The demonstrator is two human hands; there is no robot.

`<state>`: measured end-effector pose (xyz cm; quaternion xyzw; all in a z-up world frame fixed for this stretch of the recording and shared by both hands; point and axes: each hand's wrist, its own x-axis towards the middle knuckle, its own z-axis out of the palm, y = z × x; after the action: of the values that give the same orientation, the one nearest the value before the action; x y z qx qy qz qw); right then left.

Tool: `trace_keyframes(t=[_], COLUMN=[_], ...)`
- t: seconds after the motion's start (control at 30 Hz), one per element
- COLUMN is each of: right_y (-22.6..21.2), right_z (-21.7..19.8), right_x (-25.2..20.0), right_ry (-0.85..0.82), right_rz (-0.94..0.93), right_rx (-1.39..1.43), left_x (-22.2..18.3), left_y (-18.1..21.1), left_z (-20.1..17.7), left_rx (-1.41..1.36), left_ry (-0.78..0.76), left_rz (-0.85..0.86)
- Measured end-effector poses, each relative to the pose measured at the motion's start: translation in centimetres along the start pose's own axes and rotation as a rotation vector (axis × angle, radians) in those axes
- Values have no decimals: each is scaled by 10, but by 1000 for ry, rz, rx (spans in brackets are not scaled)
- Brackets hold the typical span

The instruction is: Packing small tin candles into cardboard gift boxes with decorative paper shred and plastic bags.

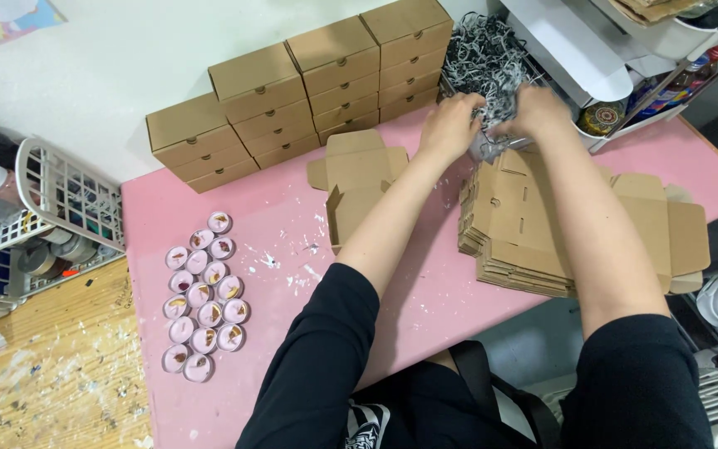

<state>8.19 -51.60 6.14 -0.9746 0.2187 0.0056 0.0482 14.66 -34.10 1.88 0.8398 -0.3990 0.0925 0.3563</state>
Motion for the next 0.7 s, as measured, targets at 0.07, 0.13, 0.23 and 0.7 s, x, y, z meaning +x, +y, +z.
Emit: trace_keyframes(t=[0.07,0.13,0.23,0.7], right_y=[16,23,20,39], right_z=[29,36,24,34], right_x=[19,28,22,24], right_ry=[37,85,101,-85], right_rz=[-43,-88,72,-119], right_rx=[80,159,955,1158], left_x=[-3,-1,0,28], left_y=[10,20,28,11], left_z=[-5,-15,-23,15], left_rx=[-4,-4,15,76], left_ry=[-25,-43,-86,54], left_rz=[-3,1,-15,48])
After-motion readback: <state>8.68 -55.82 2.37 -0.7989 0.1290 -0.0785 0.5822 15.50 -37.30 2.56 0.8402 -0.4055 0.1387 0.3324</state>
